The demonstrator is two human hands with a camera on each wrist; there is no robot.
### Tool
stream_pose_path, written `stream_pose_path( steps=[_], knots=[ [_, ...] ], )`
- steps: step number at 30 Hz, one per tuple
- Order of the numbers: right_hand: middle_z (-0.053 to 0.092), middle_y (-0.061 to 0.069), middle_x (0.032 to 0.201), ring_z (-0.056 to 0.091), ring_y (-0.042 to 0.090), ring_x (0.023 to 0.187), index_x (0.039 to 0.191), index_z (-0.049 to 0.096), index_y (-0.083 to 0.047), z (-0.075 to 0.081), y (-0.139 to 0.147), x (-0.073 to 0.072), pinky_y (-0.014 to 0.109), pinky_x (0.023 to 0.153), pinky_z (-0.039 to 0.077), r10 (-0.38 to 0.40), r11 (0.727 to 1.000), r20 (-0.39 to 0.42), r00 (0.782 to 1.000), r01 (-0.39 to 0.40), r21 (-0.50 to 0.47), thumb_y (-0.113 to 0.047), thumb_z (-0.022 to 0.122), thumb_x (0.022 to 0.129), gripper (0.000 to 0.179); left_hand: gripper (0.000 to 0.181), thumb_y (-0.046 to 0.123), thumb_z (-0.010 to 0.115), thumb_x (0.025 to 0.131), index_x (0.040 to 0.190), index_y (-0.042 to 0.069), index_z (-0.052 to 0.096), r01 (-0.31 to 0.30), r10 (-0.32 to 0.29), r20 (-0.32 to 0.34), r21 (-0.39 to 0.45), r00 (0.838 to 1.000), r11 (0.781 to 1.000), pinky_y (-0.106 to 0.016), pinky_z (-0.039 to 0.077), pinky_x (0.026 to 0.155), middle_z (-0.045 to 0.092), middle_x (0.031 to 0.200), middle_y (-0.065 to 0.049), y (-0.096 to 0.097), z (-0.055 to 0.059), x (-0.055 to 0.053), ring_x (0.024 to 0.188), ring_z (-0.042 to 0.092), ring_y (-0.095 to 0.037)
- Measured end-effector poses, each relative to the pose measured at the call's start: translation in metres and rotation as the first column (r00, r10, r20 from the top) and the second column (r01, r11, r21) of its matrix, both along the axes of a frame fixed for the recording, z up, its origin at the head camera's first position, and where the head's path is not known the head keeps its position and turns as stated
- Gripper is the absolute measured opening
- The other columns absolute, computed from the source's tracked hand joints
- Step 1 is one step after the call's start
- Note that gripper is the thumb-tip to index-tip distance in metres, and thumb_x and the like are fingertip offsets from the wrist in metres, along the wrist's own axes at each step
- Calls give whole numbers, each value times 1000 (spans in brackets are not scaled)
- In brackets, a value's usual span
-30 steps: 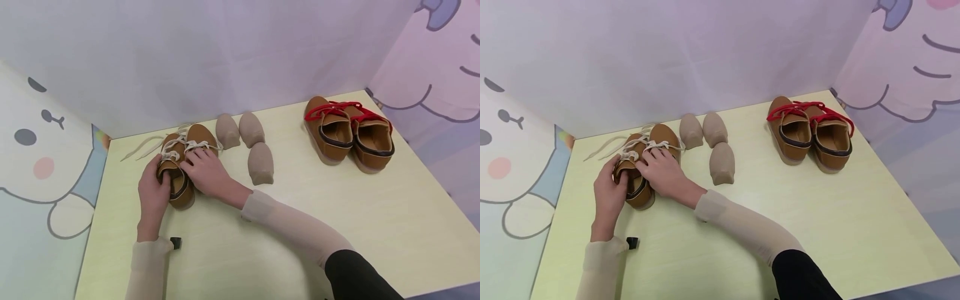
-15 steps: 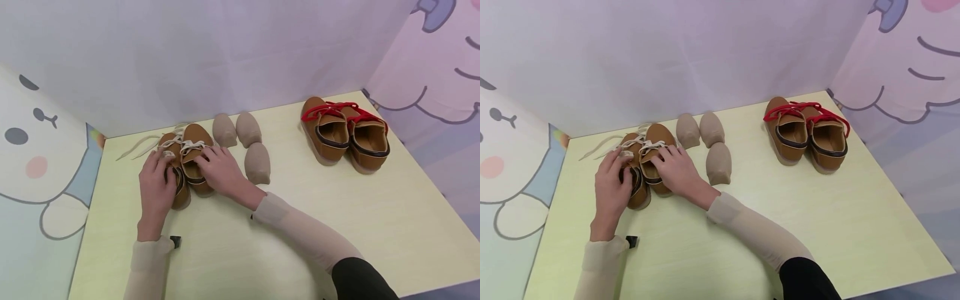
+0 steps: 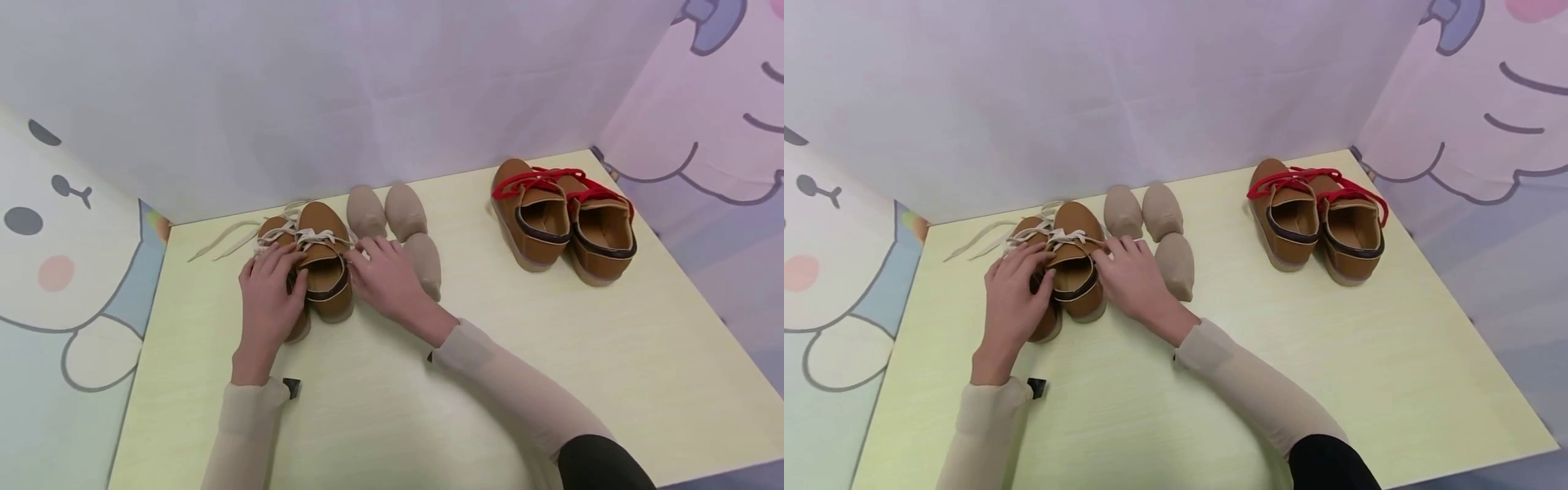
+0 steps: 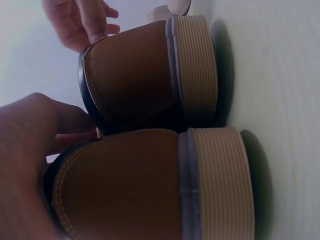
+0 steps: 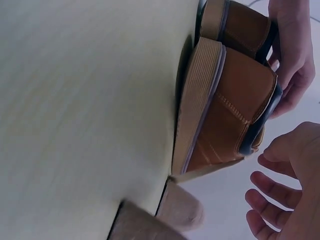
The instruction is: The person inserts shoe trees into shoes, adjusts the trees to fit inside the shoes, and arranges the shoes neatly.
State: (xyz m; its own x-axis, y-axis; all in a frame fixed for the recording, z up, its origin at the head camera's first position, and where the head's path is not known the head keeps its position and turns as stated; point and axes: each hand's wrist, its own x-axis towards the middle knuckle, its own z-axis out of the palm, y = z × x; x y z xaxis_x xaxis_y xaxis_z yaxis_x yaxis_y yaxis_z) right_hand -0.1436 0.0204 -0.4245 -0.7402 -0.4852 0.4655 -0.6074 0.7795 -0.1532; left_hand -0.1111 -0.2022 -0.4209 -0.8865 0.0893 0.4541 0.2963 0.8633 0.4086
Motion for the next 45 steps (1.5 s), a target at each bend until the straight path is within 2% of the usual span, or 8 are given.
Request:
stream_pose_path(
  steps=[4, 10, 18, 24, 29, 33, 36, 45],
  knots=[
    [66, 1, 117, 61, 26, 112, 119, 71, -20, -5, 13, 3, 43, 92, 50, -36, 999, 79, 996, 35, 9, -26, 58, 105, 20, 28, 15, 72, 97, 124, 5, 72, -10, 10, 8, -33, 1000, 999, -69, 27, 116, 67, 139, -17, 1, 2, -2, 141, 50, -41],
    [65, 8, 124, 57, 34, 116, 120, 70, -16, -13, 31, 9, 52, 100, 46, -115, 993, 163, 980, 113, 22, -29, 57, 105, 23, 32, 19, 73, 98, 127, 8, 70, -30, 36, 75, -81, 997, 996, -69, 27, 114, 67, 136, -17, 0, 3, -7, 140, 49, -40],
    [59, 15, 133, 48, 39, 132, 119, 70, -11, -22, 47, 15, 61, 99, 47, -160, 987, 256, 953, 159, 24, -29, 56, 106, 26, 27, 18, 73, 98, 124, 14, 72, -65, 68, 88, -30, 994, 997, -65, 30, 110, 74, 125, -12, -3, 1, -10, 135, 52, -36],
    [57, 19, 132, 45, 42, 134, 119, 71, -10, -28, 52, 17, 63, 103, 45, -177, 984, 278, 944, 169, 54, -28, 58, 104, 26, 25, 20, 73, 98, 123, 14, 73, -78, 78, 78, 5, 994, 997, -63, 30, 113, 74, 126, -11, 0, -2, -9, 136, 53, -35],
    [54, 20, 138, 42, 46, 139, 122, 69, -10, -27, 57, 20, 68, 110, 40, -224, 975, 297, 928, 211, 76, -25, 62, 102, 26, 26, 20, 71, 100, 124, 13, 72, -77, 76, 91, 9, 993, 997, -63, 29, 116, 74, 127, -12, 5, -2, -9, 138, 52, -35],
    [50, 24, 143, 42, 52, 141, 125, 66, -8, -26, 58, 22, 72, 108, 41, -242, 970, 318, 917, 222, 98, -23, 65, 99, 30, 25, 19, 71, 100, 124, 13, 72, -81, 80, 85, 10, 993, 997, -62, 30, 116, 75, 125, -11, 5, -2, -7, 137, 53, -34],
    [48, 26, 146, 42, 54, 141, 124, 64, -5, -26, 59, 23, 71, 105, 45, -237, 971, 323, 916, 214, 106, -24, 68, 99, 32, 25, 18, 71, 100, 124, 12, 73, -84, 82, 75, 16, 994, 996, -61, 30, 115, 75, 124, -11, 4, -3, -6, 136, 54, -34],
    [49, 30, 142, 45, 62, 134, 122, 62, -1, -25, 64, 20, 67, 90, 56, -196, 980, 275, 941, 180, 81, -25, 77, 93, 41, 24, 19, 70, 101, 124, 12, 72, -88, 87, 73, 18, 994, 996, -62, 30, 114, 75, 124, -13, 4, 0, -8, 134, 54, -36]
  ],
)
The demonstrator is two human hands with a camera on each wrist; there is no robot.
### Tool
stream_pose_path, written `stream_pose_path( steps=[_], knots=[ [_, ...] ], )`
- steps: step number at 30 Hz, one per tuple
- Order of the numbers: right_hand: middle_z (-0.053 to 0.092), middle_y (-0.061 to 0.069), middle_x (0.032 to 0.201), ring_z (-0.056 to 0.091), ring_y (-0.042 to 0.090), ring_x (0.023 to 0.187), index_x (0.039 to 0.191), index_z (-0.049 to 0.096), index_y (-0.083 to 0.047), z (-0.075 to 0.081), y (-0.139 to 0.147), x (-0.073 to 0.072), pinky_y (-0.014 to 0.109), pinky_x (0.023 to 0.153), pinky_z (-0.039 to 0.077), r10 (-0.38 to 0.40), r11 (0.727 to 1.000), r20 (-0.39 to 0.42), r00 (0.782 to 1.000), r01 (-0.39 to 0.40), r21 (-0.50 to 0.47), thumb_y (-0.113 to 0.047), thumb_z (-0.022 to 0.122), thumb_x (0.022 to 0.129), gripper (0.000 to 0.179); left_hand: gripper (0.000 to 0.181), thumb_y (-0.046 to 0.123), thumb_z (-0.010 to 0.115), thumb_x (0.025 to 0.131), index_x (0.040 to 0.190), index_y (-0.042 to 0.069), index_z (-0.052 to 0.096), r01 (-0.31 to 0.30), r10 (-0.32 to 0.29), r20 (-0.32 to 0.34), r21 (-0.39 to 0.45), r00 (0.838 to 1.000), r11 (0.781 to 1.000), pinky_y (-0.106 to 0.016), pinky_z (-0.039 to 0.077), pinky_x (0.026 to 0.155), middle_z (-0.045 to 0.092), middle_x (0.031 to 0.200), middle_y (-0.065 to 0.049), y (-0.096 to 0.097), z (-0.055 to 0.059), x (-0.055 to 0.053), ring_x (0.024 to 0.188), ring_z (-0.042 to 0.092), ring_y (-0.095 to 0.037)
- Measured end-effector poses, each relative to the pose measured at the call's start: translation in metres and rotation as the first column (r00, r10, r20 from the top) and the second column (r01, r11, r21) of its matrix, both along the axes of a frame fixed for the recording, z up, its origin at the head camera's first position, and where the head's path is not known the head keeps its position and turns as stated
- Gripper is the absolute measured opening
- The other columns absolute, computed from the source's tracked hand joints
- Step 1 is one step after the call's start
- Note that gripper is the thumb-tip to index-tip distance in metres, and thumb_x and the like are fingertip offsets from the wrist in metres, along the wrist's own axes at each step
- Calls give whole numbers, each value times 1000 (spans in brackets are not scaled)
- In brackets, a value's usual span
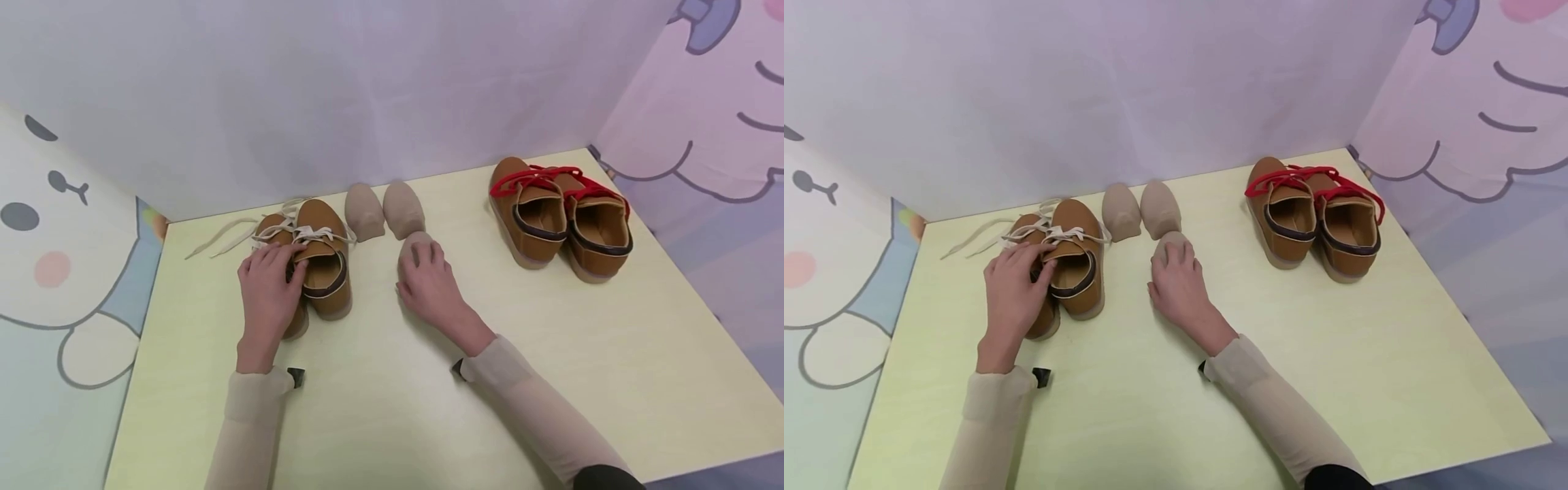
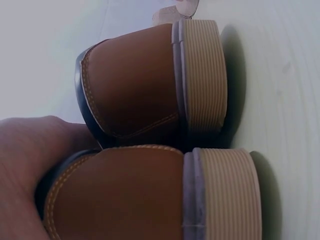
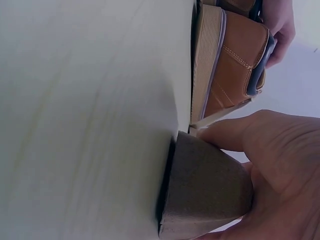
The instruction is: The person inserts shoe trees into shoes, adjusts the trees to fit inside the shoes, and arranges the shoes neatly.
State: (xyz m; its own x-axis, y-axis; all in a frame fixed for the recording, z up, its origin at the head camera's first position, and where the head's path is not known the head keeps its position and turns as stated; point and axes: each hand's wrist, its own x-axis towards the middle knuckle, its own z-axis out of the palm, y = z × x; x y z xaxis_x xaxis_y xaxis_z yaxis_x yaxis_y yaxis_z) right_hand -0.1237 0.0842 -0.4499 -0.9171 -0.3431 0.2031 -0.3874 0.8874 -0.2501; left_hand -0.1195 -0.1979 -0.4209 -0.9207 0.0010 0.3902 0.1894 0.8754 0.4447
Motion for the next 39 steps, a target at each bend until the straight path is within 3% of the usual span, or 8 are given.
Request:
stream_pose_path(
  steps=[8, 19, 30, 39],
  knots=[
    [45, 28, 150, 44, 73, 129, 131, 60, -2, 4, 4, 0, 69, 83, 58, 9, 999, 103, 995, -4, -53, -26, 86, 85, 58, 25, 21, 69, 101, 124, 13, 72, -13, 13, 9, -5, 1000, 1000, -62, 30, 115, 75, 124, -13, 0, 0, 0, 135, 54, -35],
    [44, 26, 153, 48, 69, 127, 129, 62, -5, 10, 7, 0, 70, 89, 56, 14, 994, 135, 991, 0, -108, -21, 82, 86, 50, 24, 22, 69, 102, 124, 13, 72, -15, 15, -5, 2, 1000, 1000, -62, 31, 114, 76, 123, -13, 0, 1, -4, 134, 55, -36],
    [53, 20, 146, 54, 52, 133, 122, 66, -9, 19, -1, 6, 58, 119, 41, 52, 986, 99, 994, -35, -163, -29, 87, 84, 48, 25, 23, 68, 102, 125, 13, 72, -27, 27, 13, 9, 1000, 1000, -63, 31, 114, 76, 124, -13, 0, -2, 0, 134, 55, -36],
    [50, 10, 153, 49, 47, 141, 129, 65, -19, 40, -8, 10, 61, 100, 56, 65, 977, 110, 992, -41, -209, -37, 84, 88, 49, 25, 20, 67, 103, 126, 10, 71, -59, 58, 40, 35, 998, 998, -63, 32, 114, 76, 123, -15, 3, 2, -2, 133, 56, -37]
  ],
)
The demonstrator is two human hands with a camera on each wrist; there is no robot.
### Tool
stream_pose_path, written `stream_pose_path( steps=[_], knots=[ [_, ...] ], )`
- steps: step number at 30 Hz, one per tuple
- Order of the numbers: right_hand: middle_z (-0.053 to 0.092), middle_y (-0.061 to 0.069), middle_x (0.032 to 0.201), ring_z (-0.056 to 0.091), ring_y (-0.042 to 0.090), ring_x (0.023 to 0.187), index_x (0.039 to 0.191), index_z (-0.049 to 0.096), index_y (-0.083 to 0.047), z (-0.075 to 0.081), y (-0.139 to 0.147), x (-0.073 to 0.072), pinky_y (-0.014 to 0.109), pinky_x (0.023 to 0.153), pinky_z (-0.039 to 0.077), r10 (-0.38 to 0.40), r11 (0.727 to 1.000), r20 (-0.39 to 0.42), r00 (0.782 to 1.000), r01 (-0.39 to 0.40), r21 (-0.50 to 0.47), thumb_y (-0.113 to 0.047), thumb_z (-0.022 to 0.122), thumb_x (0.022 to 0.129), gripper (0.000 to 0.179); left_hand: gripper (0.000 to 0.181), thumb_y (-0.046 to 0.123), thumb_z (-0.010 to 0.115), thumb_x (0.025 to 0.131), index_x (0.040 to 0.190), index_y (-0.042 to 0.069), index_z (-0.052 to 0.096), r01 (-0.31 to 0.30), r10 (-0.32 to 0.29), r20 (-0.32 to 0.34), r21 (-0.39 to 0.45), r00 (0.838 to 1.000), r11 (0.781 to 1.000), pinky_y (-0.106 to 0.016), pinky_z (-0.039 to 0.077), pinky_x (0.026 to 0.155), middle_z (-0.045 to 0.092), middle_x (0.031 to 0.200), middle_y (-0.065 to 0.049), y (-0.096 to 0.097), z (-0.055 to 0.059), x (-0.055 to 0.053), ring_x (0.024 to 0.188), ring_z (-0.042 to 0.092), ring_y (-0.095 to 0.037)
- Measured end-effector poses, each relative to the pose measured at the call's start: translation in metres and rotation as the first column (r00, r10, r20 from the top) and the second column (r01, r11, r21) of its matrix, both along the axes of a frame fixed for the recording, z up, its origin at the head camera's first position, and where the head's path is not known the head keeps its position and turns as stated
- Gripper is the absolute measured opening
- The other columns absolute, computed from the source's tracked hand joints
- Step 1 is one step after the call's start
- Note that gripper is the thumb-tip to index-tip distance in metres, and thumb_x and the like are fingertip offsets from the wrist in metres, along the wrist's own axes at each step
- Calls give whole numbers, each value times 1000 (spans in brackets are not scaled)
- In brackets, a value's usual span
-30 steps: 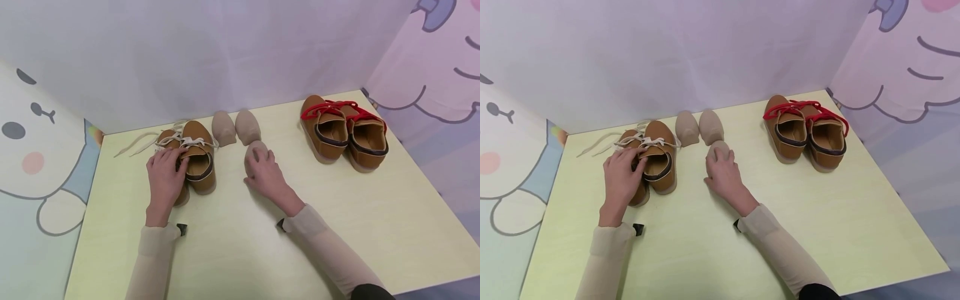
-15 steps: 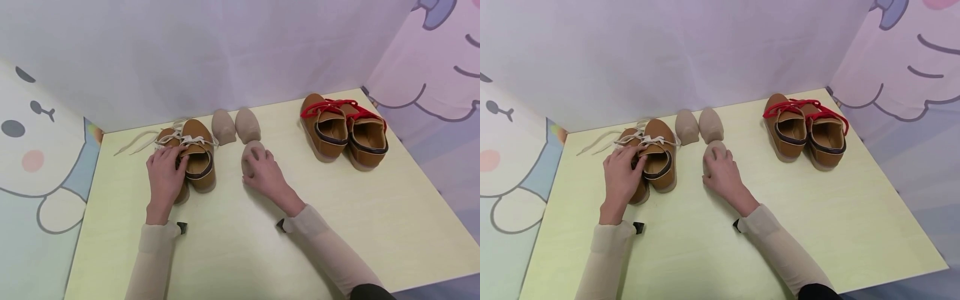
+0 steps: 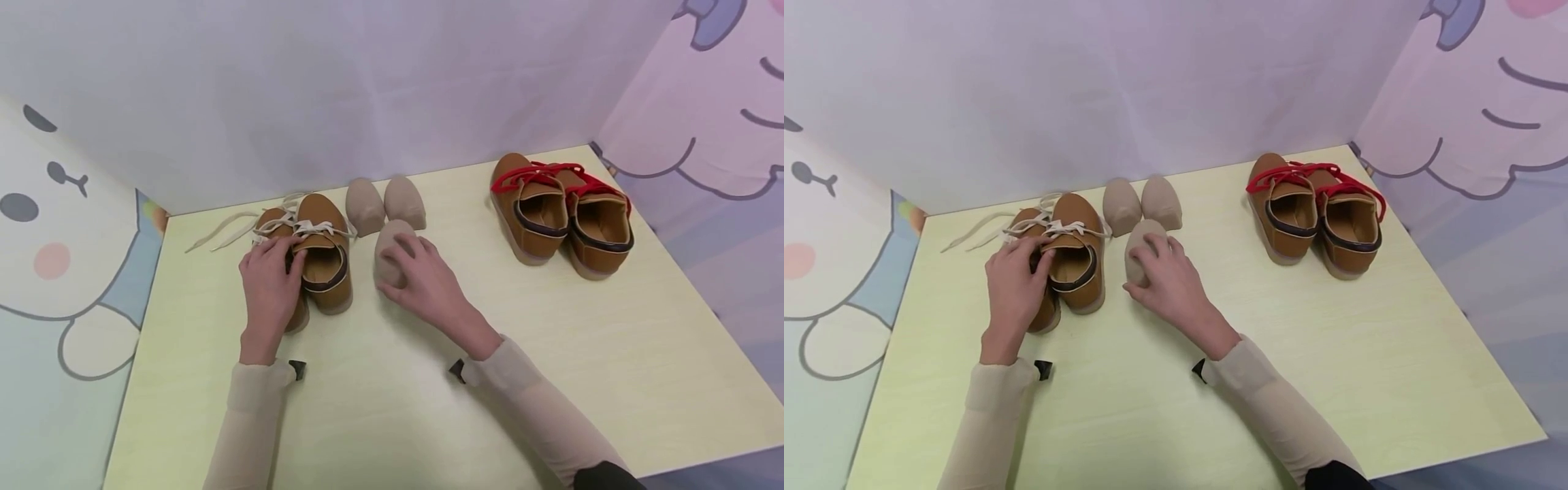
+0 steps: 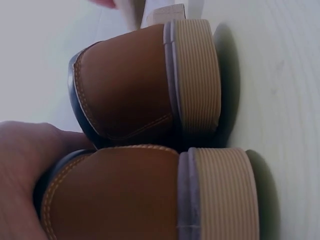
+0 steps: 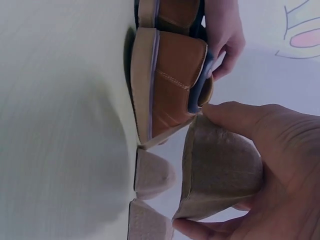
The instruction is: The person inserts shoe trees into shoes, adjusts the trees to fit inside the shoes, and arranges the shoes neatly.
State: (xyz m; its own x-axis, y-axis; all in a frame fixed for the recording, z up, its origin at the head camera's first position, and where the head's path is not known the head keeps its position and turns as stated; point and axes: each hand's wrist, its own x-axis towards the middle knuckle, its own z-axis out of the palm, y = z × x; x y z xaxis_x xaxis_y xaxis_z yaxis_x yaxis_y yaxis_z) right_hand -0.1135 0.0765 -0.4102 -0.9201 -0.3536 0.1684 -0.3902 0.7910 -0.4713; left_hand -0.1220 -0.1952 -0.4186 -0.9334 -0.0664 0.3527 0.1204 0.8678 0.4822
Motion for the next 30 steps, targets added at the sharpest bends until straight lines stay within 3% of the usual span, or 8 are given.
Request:
stream_pose_path(
  steps=[8, 19, 30],
  knots=[
    [47, 2, 157, 47, 38, 144, 134, 65, -26, 16, -8, 3, 58, 97, 56, 68, 994, 72, 995, -61, -89, -41, 80, 91, 48, 23, 23, 68, 102, 117, 5, 67, -13, 13, -5, 14, 1000, 1000, -64, 33, 114, 76, 115, -18, 0, 2, -1, 126, 59, -42],
    [50, -2, 156, 50, 26, 141, 133, 67, -27, 29, -23, 8, 48, 112, 47, 187, 970, 123, 975, -164, -177, -46, 79, 92, 47, 22, 24, 68, 103, 111, 4, 65, -45, 45, 25, -4, 999, 999, -67, 36, 109, 77, 106, -19, 2, 5, -4, 117, 62, -44],
    [50, -1, 157, 50, 25, 143, 134, 67, -27, 39, -37, 11, 44, 117, 43, 278, 949, 170, 945, -243, -200, -45, 79, 92, 47, 23, 26, 68, 103, 109, 4, 65, -74, 74, 24, -5, 997, 997, -66, 37, 108, 76, 104, -19, 3, 6, -4, 118, 61, -44]
  ],
)
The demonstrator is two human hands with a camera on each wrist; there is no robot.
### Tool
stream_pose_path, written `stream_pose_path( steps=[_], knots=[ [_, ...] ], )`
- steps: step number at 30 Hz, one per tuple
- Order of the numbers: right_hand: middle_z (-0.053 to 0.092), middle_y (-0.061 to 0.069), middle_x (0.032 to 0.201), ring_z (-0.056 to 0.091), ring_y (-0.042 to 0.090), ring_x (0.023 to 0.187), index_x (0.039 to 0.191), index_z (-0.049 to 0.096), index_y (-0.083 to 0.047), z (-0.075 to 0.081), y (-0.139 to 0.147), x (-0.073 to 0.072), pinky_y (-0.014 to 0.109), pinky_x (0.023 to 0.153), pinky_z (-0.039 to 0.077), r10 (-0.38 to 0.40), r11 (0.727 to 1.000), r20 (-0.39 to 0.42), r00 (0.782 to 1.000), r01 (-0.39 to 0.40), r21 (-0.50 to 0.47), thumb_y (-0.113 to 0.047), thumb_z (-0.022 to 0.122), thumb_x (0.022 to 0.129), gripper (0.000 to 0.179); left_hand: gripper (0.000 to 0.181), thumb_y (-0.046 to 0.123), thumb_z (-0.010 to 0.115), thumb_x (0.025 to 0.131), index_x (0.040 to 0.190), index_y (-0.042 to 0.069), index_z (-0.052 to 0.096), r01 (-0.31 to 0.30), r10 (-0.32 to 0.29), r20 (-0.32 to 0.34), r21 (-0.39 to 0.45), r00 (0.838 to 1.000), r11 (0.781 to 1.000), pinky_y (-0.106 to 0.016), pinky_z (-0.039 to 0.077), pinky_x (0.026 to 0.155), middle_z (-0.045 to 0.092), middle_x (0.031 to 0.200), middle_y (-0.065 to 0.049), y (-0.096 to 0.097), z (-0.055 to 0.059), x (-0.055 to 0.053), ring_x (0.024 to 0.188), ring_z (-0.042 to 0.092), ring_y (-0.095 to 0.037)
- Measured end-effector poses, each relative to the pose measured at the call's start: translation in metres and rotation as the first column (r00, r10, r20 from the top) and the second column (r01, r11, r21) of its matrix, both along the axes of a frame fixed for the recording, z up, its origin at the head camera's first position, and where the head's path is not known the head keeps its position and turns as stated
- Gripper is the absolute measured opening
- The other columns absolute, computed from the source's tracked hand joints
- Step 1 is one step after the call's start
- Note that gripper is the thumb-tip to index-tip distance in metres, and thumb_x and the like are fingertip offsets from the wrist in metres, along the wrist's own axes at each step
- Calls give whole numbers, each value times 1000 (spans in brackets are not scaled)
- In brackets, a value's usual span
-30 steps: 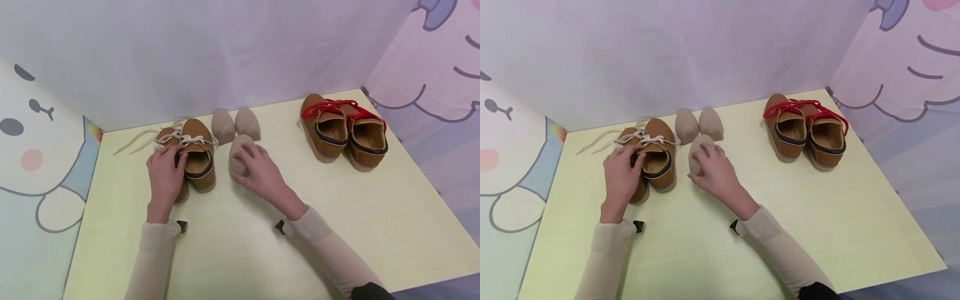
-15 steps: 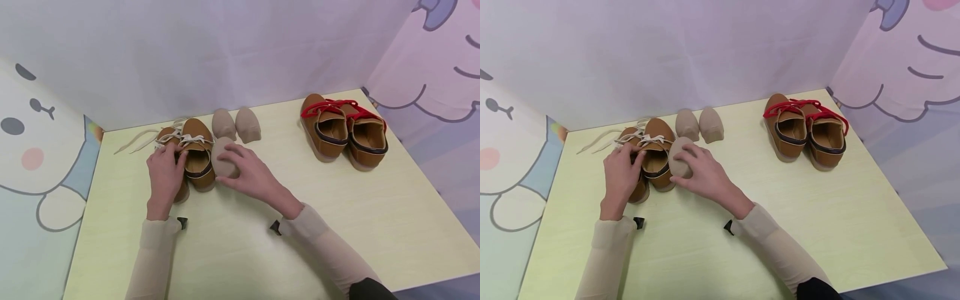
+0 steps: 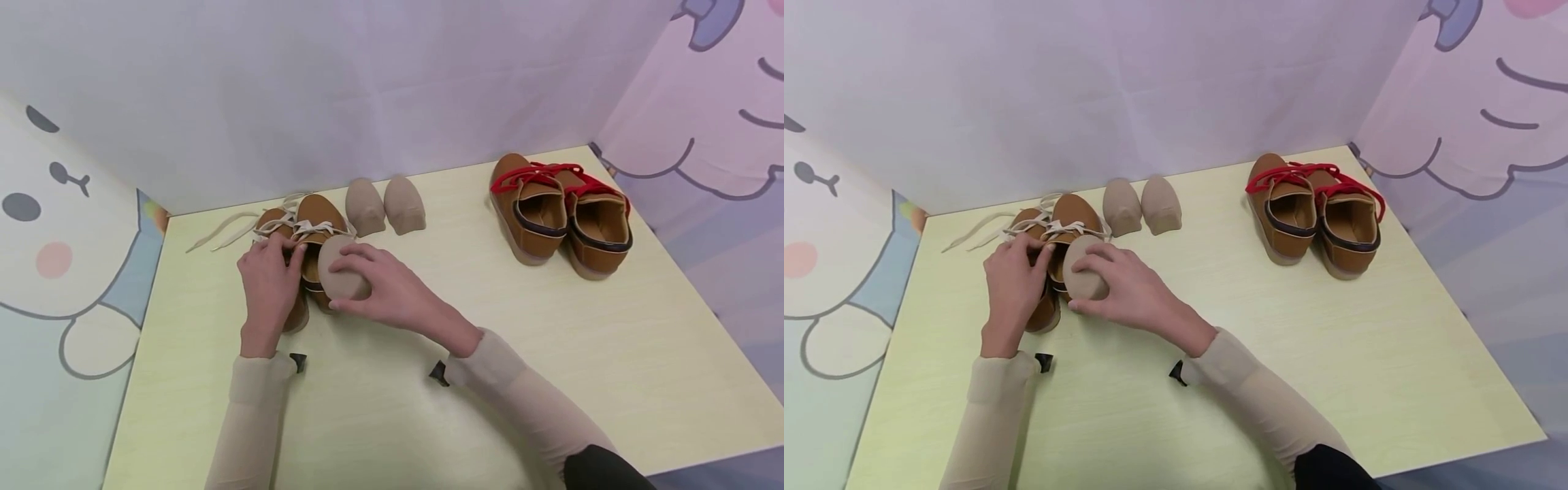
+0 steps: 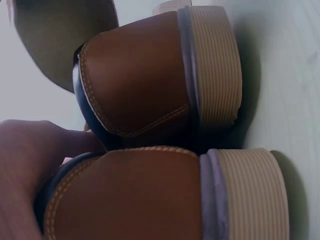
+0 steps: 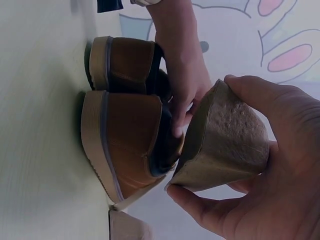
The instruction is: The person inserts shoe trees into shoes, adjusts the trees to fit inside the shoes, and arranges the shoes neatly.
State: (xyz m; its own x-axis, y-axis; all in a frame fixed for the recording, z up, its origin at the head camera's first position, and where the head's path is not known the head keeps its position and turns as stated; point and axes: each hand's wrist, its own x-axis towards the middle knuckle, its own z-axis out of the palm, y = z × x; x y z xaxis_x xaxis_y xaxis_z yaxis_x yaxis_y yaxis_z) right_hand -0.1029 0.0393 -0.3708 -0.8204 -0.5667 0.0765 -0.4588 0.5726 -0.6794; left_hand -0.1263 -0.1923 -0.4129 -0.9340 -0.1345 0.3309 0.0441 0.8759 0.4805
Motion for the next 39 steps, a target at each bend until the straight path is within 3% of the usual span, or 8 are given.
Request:
stream_pose_path(
  steps=[11, 18, 26, 34, 39],
  knots=[
    [55, -5, 152, 51, 17, 142, 132, 67, -26, 9, -6, 6, 37, 117, 44, 71, 997, 31, 997, -71, -17, -46, 79, 91, 47, 23, 27, 69, 102, 106, 5, 66, -2, 2, -29, 14, 1000, 1000, -66, 37, 107, 76, 99, -18, -1, -3, -2, 111, 63, -44],
    [57, -6, 148, 54, 16, 138, 132, 67, -26, 6, -15, -1, 35, 114, 46, 76, 997, 23, 997, -76, -1, -49, 78, 91, 48, 24, 29, 69, 102, 106, 5, 67, 4, -4, -25, 25, 1000, 1000, -65, 37, 108, 76, 101, -17, -2, -4, -3, 113, 63, -42],
    [68, -12, 125, 64, 9, 104, 131, 65, -26, 7, -36, -12, 28, 86, 54, 10, 1000, 18, 1000, -11, 27, -56, 77, 88, 54, 18, 20, 68, 102, 106, 2, 66, 42, -43, 9, 63, 999, 997, -66, 32, 112, 73, 105, -20, -6, -2, 2, 120, 60, -42],
    [61, -3, 141, 65, 21, 114, 135, 60, -21, 2, -51, -15, 38, 88, 58, -118, 984, -42, 992, 122, 126, -64, 76, 87, 67, 16, 17, 70, 100, 102, 1, 69, 89, -89, 2, 66, 996, 994, -70, 32, 110, 72, 104, -22, -8, -1, 2, 118, 59, -43],
    [57, 0, 144, 63, 24, 115, 134, 60, -22, -2, -53, -17, 40, 85, 59, -150, 977, -81, 985, 161, 143, -70, 74, 85, 69, 16, 16, 72, 99, 100, 0, 70, 99, -99, 0, 65, 995, 993, -70, 33, 109, 72, 104, -22, -10, 0, 3, 117, 59, -43]
  ],
)
